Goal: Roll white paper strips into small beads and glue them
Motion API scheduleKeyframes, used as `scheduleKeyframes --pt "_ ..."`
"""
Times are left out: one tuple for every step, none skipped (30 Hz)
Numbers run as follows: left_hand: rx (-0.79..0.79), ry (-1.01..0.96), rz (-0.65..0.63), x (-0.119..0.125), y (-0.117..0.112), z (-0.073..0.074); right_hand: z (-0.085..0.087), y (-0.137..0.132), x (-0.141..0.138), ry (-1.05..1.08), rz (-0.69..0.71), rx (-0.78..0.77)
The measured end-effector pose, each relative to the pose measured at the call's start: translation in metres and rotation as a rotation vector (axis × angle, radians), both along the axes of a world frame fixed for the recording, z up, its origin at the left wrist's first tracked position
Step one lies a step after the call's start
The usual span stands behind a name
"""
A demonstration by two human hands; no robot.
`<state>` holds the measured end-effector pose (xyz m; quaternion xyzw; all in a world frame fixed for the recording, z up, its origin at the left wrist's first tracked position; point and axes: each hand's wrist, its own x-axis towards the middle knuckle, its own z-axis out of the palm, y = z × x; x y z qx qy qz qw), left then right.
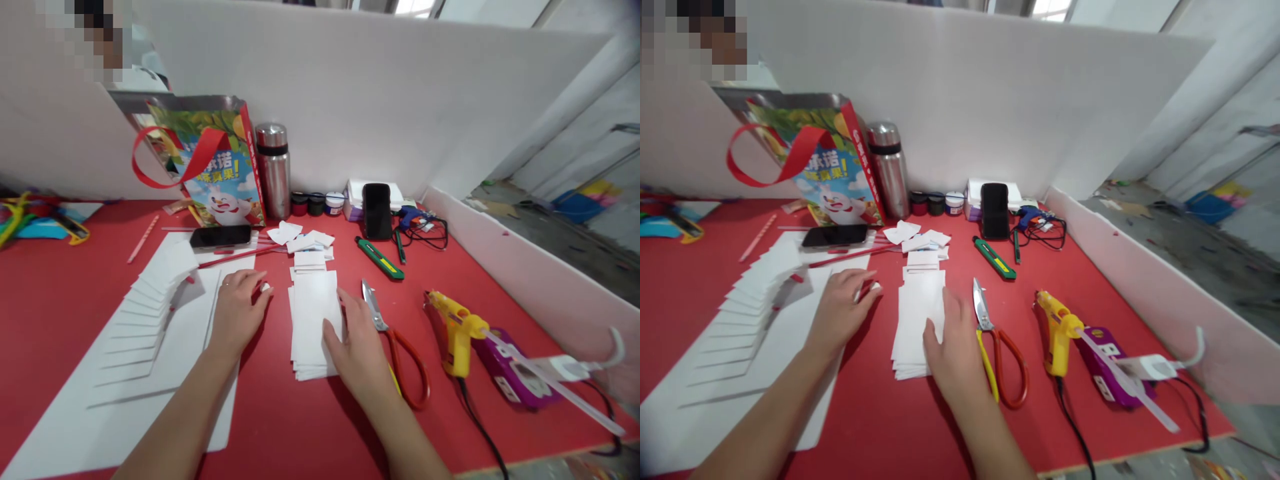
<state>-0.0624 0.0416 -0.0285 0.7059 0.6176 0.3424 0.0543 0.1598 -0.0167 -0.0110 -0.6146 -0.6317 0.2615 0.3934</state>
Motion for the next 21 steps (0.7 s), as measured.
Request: scheduleKeyframes --pt "0.034 -0.042 0.003 0.002 -0.002 0.003 0.004 -0.001 0.002 0.021 -0.023 0.021" --pt "0.061 -0.110 0.003 0.004 -0.005 0.006 0.009 -0.002 0.005 0.085 -0.043 0.024" --pt "0.057 -0.208 -0.020 0.008 -0.008 0.010 0.016 -0.002 0.008 0.195 -0.051 -0.002" --pt "0.006 -0.334 -0.059 0.012 -0.011 0.014 0.023 0.000 0.011 0.350 -0.037 -0.064" --pt "-0.091 -0.475 -0.099 0.017 -0.014 0.017 0.031 0.002 0.013 0.534 0.006 -0.164" --pt "-0.184 -0.631 -0.124 0.022 -0.016 0.019 0.039 0.006 0.015 0.709 0.067 -0.268" --pt "-0.264 -0.761 -0.148 0.026 -0.018 0.020 0.046 0.011 0.017 0.845 0.135 -0.353" --pt "-0.317 -0.848 -0.158 0.029 -0.020 0.020 0.052 0.016 0.017 0.932 0.196 -0.418" --pt "-0.345 -0.902 -0.157 0.032 -0.021 0.019 0.056 0.022 0.017 0.979 0.248 -0.457" --pt "-0.358 -0.927 -0.157 0.034 -0.021 0.018 0.058 0.027 0.016 0.998 0.286 -0.475" --pt "-0.359 -0.931 -0.155 0.034 -0.021 0.016 0.057 0.032 0.015 1.000 0.303 -0.474" --pt "-0.357 -0.924 -0.157 0.034 -0.021 0.015 0.054 0.036 0.014 0.994 0.297 -0.453" --pt "-0.360 -0.917 -0.162 0.033 -0.021 0.013 0.050 0.039 0.013 0.985 0.273 -0.418" --pt "-0.367 -0.916 -0.164 0.032 -0.021 0.013 0.045 0.041 0.012 0.970 0.239 -0.378" --pt "-0.374 -0.922 -0.157 0.031 -0.021 0.012 0.039 0.041 0.012 0.947 0.201 -0.339" --pt "-0.381 -0.929 -0.144 0.030 -0.020 0.012 0.033 0.041 0.012 0.917 0.166 -0.308" --pt "-0.377 -0.936 -0.119 0.030 -0.020 0.013 0.029 0.040 0.014 0.886 0.137 -0.286" --pt "-0.371 -0.930 -0.097 0.030 -0.019 0.013 0.025 0.039 0.015 0.856 0.114 -0.276" --pt "-0.362 -0.916 -0.089 0.030 -0.019 0.014 0.022 0.037 0.017 0.828 0.093 -0.271" --pt "-0.349 -0.898 -0.089 0.031 -0.019 0.014 0.020 0.036 0.018 0.805 0.074 -0.267" --pt "-0.336 -0.878 -0.094 0.032 -0.019 0.015 0.019 0.035 0.019 0.785 0.062 -0.260"
